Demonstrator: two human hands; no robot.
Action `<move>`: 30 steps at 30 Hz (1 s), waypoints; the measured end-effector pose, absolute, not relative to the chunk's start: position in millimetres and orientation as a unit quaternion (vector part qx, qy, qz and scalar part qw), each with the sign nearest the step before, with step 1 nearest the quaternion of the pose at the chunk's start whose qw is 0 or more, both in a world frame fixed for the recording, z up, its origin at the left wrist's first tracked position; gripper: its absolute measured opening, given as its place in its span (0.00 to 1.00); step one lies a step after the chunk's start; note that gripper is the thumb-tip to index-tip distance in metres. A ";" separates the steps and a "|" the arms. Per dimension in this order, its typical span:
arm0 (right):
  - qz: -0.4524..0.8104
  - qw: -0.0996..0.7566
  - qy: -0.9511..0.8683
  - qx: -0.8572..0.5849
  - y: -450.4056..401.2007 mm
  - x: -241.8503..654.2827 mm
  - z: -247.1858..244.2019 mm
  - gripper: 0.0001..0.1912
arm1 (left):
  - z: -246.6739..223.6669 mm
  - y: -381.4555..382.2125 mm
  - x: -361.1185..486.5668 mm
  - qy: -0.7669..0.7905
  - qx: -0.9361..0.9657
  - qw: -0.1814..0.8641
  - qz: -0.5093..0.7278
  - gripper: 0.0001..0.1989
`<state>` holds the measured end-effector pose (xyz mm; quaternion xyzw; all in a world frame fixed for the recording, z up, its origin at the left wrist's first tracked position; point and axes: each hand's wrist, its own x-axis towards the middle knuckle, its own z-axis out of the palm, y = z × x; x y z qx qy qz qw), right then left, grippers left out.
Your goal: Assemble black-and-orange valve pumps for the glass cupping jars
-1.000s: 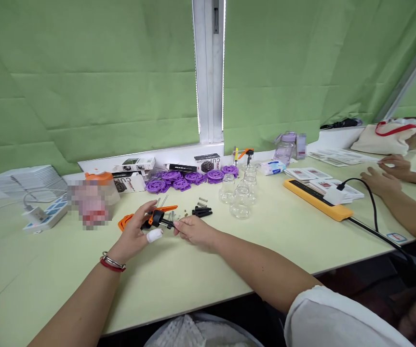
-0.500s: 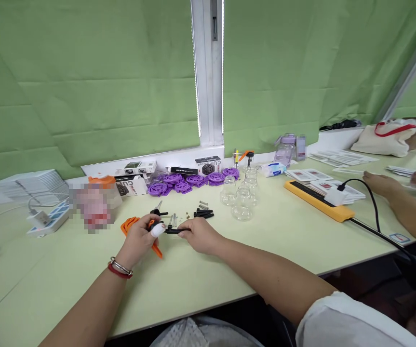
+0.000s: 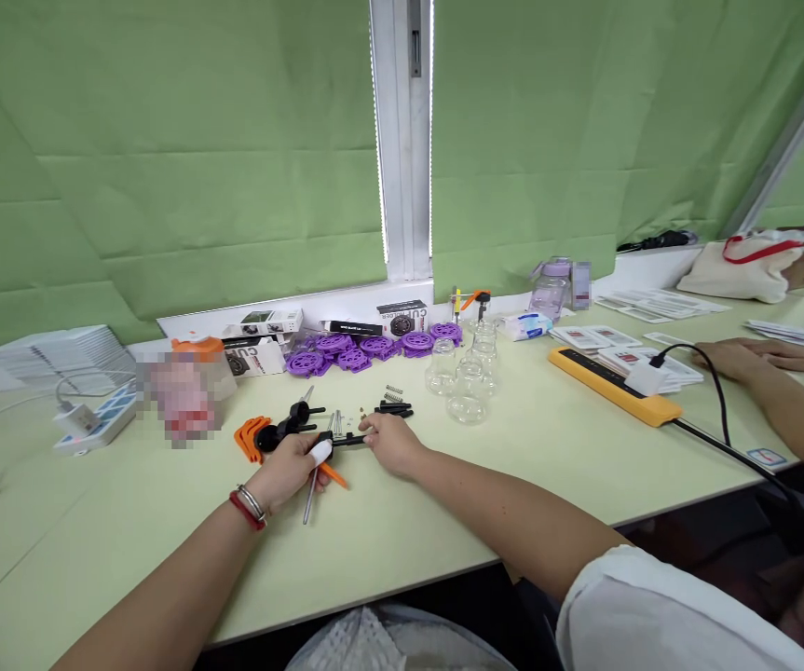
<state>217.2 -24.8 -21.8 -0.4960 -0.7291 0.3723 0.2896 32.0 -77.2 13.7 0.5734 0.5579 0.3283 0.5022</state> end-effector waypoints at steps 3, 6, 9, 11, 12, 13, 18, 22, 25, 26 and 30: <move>0.350 0.298 -0.741 -0.489 -22.0 211.3 -22.8 0.15 | 11.7 -77.7 39.1 0.588 0.579 0.456 0.334 0.09; 0.332 0.296 -0.760 -0.474 -20.8 209.1 -22.3 0.16 | 7.1 -75.1 40.2 0.607 0.590 0.421 0.325 0.07; 0.318 0.283 -0.774 -0.469 -20.8 210.0 -21.1 0.13 | 0.6 -69.9 37.2 0.623 0.592 0.402 0.316 0.08; 0.314 0.285 -0.773 -0.473 -20.8 210.9 -20.6 0.13 | -2.6 -67.1 35.5 0.625 0.590 0.398 0.320 0.10; 0.312 0.287 -0.773 -0.473 -20.7 211.1 -20.3 0.14 | -3.6 -66.1 35.0 0.624 0.588 0.400 0.323 0.11; 0.310 0.286 -0.775 -0.470 -20.6 211.3 -19.9 0.15 | -4.0 -65.6 34.9 0.623 0.586 0.403 0.325 0.11; 0.307 0.269 -0.781 -0.472 -19.5 210.4 -17.4 0.13 | 0.7 -66.7 36.8 0.622 0.577 0.416 0.328 0.11; 0.312 0.262 -0.780 -0.474 -18.7 209.3 -16.0 0.13 | 5.2 -68.0 38.7 0.624 0.563 0.428 0.333 0.13; 0.312 0.266 -0.778 -0.476 -18.2 209.4 -16.1 0.13 | 6.0 -68.0 39.2 0.628 0.559 0.425 0.334 0.13; 0.313 0.265 -0.779 -0.474 -18.1 209.7 -16.3 0.14 | 5.9 -67.9 39.1 0.629 0.560 0.423 0.334 0.13; 0.315 0.261 -0.781 -0.473 -17.9 210.7 -17.4 0.13 | 3.9 -67.2 37.7 0.630 0.568 0.418 0.326 0.12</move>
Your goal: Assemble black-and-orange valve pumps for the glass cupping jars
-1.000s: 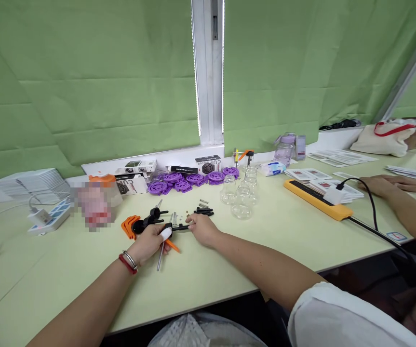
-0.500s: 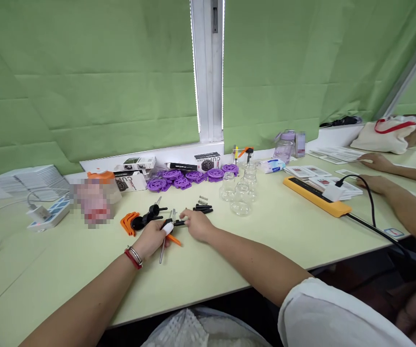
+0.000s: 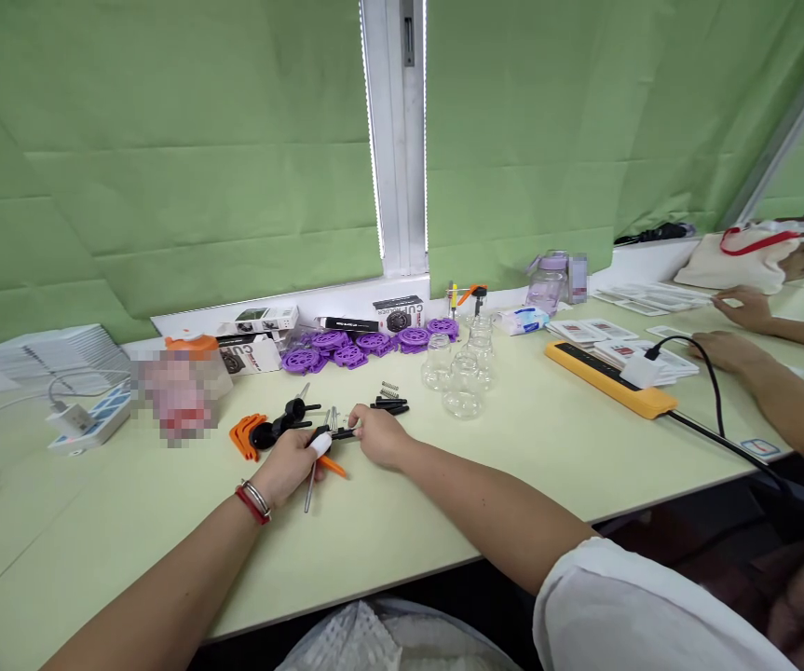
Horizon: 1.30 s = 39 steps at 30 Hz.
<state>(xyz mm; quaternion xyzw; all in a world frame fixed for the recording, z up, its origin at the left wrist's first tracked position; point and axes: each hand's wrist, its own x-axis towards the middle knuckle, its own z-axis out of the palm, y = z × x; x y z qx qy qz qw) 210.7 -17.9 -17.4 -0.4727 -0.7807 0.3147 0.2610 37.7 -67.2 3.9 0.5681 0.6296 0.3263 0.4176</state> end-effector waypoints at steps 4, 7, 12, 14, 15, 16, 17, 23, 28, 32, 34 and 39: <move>0.315 0.262 -0.778 -0.476 -17.9 210.5 -17.7 0.13 | -0.4 -64.9 35.6 0.628 0.570 0.418 0.326 0.12; 0.310 0.259 -0.779 -0.480 -18.7 210.0 -16.2 0.13 | -2.0 -63.8 35.4 0.623 0.570 0.422 0.331 0.10; 0.291 0.249 -0.785 -0.487 -20.5 209.6 -13.1 0.12 | 0.9 -65.2 37.1 0.623 0.573 0.421 0.327 0.07; 0.289 0.251 -0.785 -0.487 -20.5 209.5 -13.1 0.12 | 2.5 -66.1 37.6 0.626 0.572 0.421 0.323 0.07; 0.289 0.251 -0.785 -0.487 -20.4 209.5 -13.4 0.12 | 3.2 -66.4 37.8 0.626 0.572 0.421 0.323 0.07; 0.288 0.250 -0.786 -0.487 -20.1 209.6 -13.8 0.12 | 3.8 -66.7 37.8 0.625 0.572 0.421 0.324 0.07; 0.288 0.248 -0.785 -0.489 -19.8 209.7 -14.3 0.12 | 4.0 -66.9 37.6 0.624 0.573 0.421 0.324 0.07; 0.290 0.248 -0.789 -0.482 -19.0 210.4 -15.4 0.12 | 1.1 -65.7 34.3 0.623 0.578 0.417 0.324 0.08; 0.283 0.243 -0.791 -0.485 -19.4 210.0 -15.2 0.12 | 2.2 -65.8 35.2 0.619 0.572 0.425 0.331 0.08; 0.278 0.247 -0.790 -0.487 -19.0 209.8 -15.6 0.14 | 6.7 -67.3 38.3 0.628 0.558 0.430 0.331 0.09; 0.277 0.245 -0.791 -0.486 -18.6 209.9 -15.8 0.14 | 8.1 -67.8 39.5 0.634 0.552 0.429 0.331 0.09; 0.268 0.234 -0.791 -0.497 -18.1 210.1 -15.9 0.13 | 7.9 -68.1 40.6 0.636 0.543 0.427 0.342 0.10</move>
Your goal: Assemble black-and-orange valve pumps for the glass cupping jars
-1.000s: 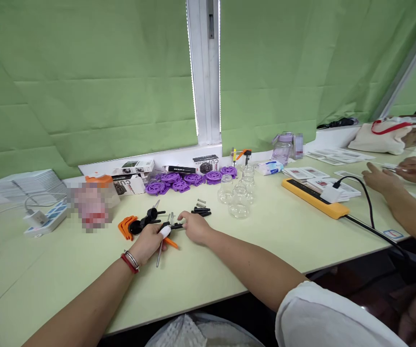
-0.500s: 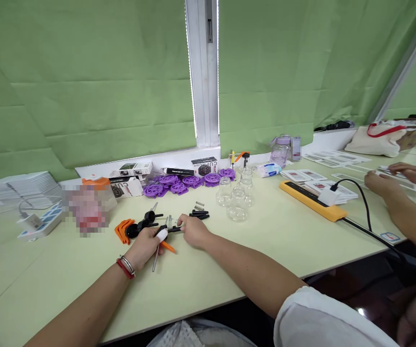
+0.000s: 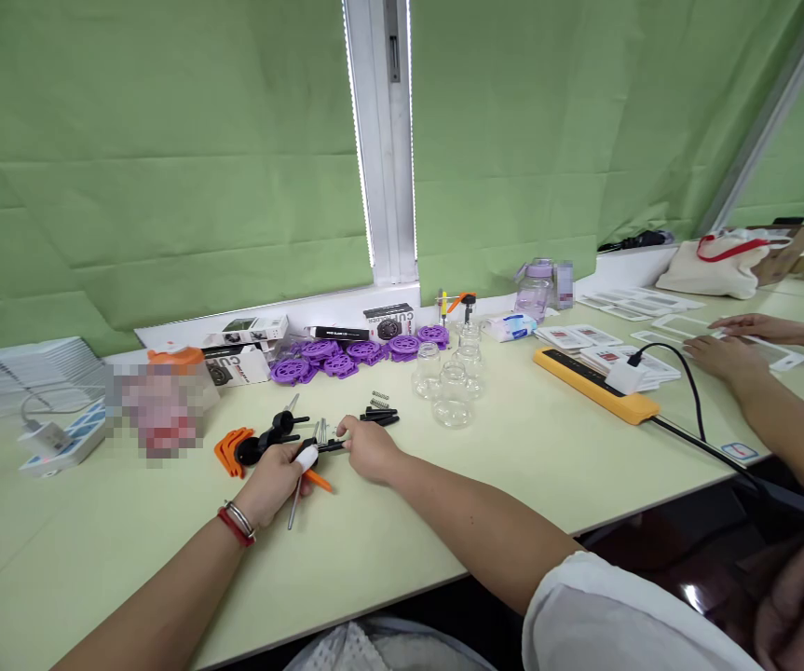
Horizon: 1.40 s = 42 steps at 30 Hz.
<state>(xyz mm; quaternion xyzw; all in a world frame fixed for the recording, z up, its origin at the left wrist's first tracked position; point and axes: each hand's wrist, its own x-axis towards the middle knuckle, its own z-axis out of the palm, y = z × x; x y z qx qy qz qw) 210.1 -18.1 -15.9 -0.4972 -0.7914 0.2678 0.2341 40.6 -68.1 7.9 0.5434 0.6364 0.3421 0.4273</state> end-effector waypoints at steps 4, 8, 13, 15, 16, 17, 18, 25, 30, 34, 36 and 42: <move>0.263 0.234 -0.795 -0.494 -19.1 209.9 -15.1 0.12 | 7.6 -68.4 40.4 0.638 0.552 0.418 0.337 0.10; 0.263 0.237 -0.795 -0.492 -20.0 209.6 -14.6 0.13 | 9.1 -68.7 40.9 0.644 0.550 0.414 0.334 0.08; 0.264 0.241 -0.792 -0.494 -21.4 209.8 -13.4 0.14 | 7.7 -67.0 41.1 0.652 0.545 0.408 0.334 0.08; 0.260 0.238 -0.794 -0.495 -21.9 210.2 -12.4 0.14 | 5.5 -66.0 40.4 0.655 0.547 0.402 0.332 0.08; 0.258 0.235 -0.795 -0.496 -22.2 210.3 -12.0 0.13 | 4.4 -65.6 39.9 0.655 0.549 0.400 0.331 0.08; 0.255 0.233 -0.796 -0.497 -22.4 210.4 -11.5 0.13 | 3.5 -65.4 39.5 0.655 0.550 0.399 0.331 0.07; 0.254 0.233 -0.795 -0.498 -22.5 210.5 -11.2 0.13 | 3.1 -65.4 39.3 0.654 0.551 0.398 0.332 0.07; 0.264 0.229 -0.794 -0.498 -22.5 211.0 -11.1 0.14 | 10.1 -68.9 42.5 0.656 0.551 0.396 0.330 0.08; 0.261 0.229 -0.794 -0.500 -21.3 210.9 -13.5 0.14 | 8.0 -67.8 41.9 0.654 0.551 0.401 0.327 0.08; 0.253 0.231 -0.796 -0.499 -20.3 210.4 -15.0 0.14 | 5.8 -66.8 41.2 0.656 0.542 0.407 0.332 0.07; 0.255 0.232 -0.797 -0.495 -20.2 210.1 -14.9 0.14 | 6.8 -67.2 41.7 0.655 0.538 0.411 0.336 0.07; 0.265 0.218 -0.784 -0.517 -23.9 210.1 -10.4 0.12 | 6.0 -68.1 42.3 0.650 0.543 0.409 0.338 0.08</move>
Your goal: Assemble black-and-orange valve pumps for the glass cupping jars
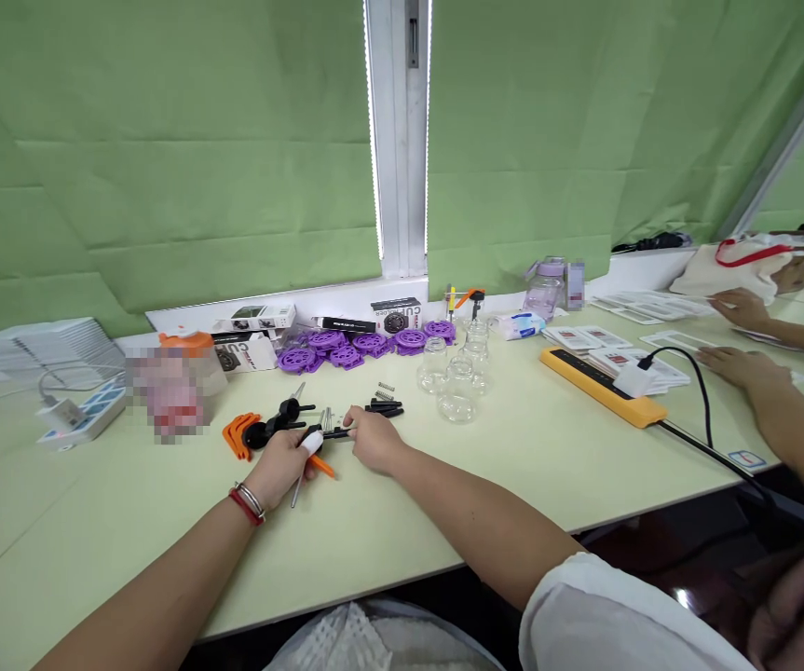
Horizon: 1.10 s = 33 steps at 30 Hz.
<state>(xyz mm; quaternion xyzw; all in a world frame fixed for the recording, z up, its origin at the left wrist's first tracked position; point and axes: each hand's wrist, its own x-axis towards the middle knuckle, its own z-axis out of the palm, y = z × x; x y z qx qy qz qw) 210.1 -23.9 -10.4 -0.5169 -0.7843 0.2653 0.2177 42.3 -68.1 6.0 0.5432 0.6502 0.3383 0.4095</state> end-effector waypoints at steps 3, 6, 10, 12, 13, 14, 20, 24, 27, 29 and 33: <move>0.250 0.216 -0.780 -0.531 -29.5 210.5 -7.7 0.12 | 2.1 -66.6 41.3 0.656 0.540 0.402 0.341 0.08; 0.211 0.234 -0.780 -0.540 -37.5 210.6 -7.7 0.12 | 0.7 -65.6 38.0 0.644 0.541 0.413 0.350 0.10; 0.147 0.226 -0.806 -0.526 -46.7 210.1 -10.9 0.13 | 5.9 -67.3 28.8 0.623 0.522 0.460 0.359 0.15; 0.131 0.206 -0.820 -0.518 -48.8 210.3 -11.8 0.12 | 10.9 -69.2 23.4 0.616 0.509 0.482 0.360 0.16; 0.131 0.198 -0.825 -0.513 -49.2 210.9 -11.9 0.12 | 13.9 -70.2 20.9 0.614 0.506 0.490 0.355 0.16; 0.136 0.194 -0.829 -0.506 -49.3 211.8 -11.7 0.11 | 17.0 -71.3 18.8 0.614 0.507 0.496 0.347 0.16; 0.162 0.188 -0.826 -0.507 -48.9 224.8 -8.8 0.10 | 32.4 -74.2 9.3 0.647 0.542 0.464 0.270 0.14; 0.181 0.205 -0.819 -0.505 -47.6 236.9 -8.6 0.11 | 34.1 -72.9 3.3 0.695 0.591 0.343 0.221 0.15; 0.200 0.221 -0.814 -0.497 -46.4 243.6 -8.3 0.11 | 39.3 -76.1 5.2 0.732 0.644 0.139 0.175 0.17; 0.215 0.232 -0.810 -0.494 -45.6 246.1 -7.7 0.11 | 46.1 -82.2 13.1 0.728 0.670 0.019 0.141 0.17; 0.246 0.261 -0.801 -0.480 -43.2 249.6 -6.5 0.11 | 54.7 -99.0 41.8 0.510 0.854 -0.014 0.103 0.11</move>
